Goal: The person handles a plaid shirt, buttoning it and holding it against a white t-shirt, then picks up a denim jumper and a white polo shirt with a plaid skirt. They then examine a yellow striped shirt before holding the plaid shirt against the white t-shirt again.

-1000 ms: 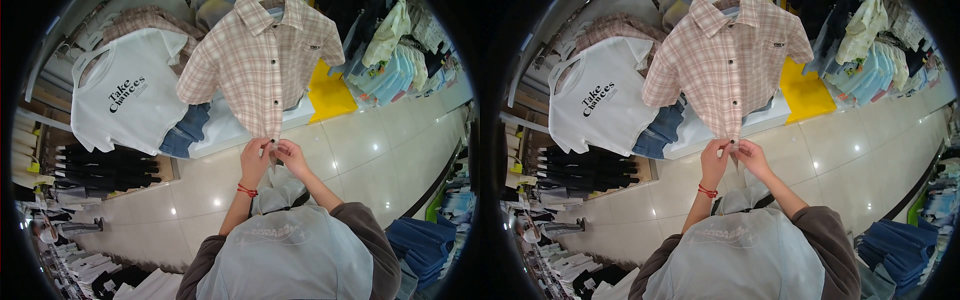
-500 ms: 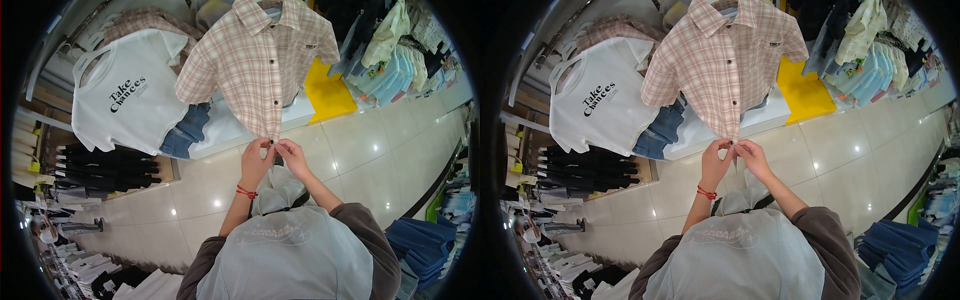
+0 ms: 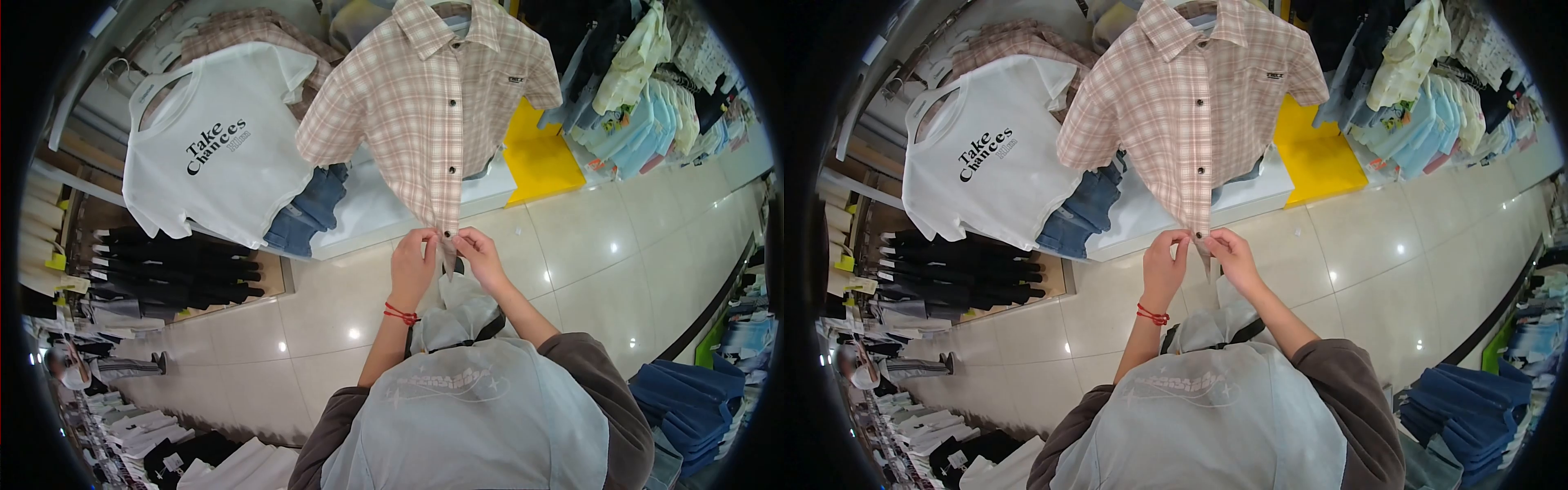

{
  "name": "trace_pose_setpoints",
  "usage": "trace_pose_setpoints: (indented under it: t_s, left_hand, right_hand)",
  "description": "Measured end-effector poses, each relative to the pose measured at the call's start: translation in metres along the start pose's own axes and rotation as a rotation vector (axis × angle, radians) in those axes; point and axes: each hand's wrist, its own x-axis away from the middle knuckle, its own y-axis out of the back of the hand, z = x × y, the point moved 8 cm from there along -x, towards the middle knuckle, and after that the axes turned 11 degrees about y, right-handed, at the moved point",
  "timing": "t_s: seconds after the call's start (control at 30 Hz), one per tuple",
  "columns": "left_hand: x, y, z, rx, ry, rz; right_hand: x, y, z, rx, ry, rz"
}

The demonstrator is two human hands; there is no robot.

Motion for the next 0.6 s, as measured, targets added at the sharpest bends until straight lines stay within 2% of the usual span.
trace_pose_setpoints:
  t_s: [0.13,0.23,0.33,0.43,0.53,0.6]
  left_hand:
    - [-0.002,0.01,0.018,0.013,0.047,-0.046]
    - [-0.003,0.006,0.07,0.032,0.226,0.028]
    - [0.001,-0.003,0.118,0.292,0.401,-0.005]
    - [0.002,-0.02,0.15,0.535,0.471,0.04]
    - [0.012,-0.047,0.172,0.998,0.722,0.235]
    - [0.028,-0.088,0.18,1.333,0.881,0.696]
  right_hand:
    - [-0.002,0.012,-0.012,0.021,-0.004,-0.042]
    - [0.0,0.017,-0.021,0.059,-0.059,-0.021]
    - [0.005,0.006,-0.027,-0.078,-0.19,0.059]
    - [0.013,-0.017,-0.018,-0.197,-0.297,0.114]
    - [0.016,-0.034,-0.031,-0.226,-0.326,0.273]
    - [0.015,-0.048,-0.032,-0.206,-0.303,0.4]
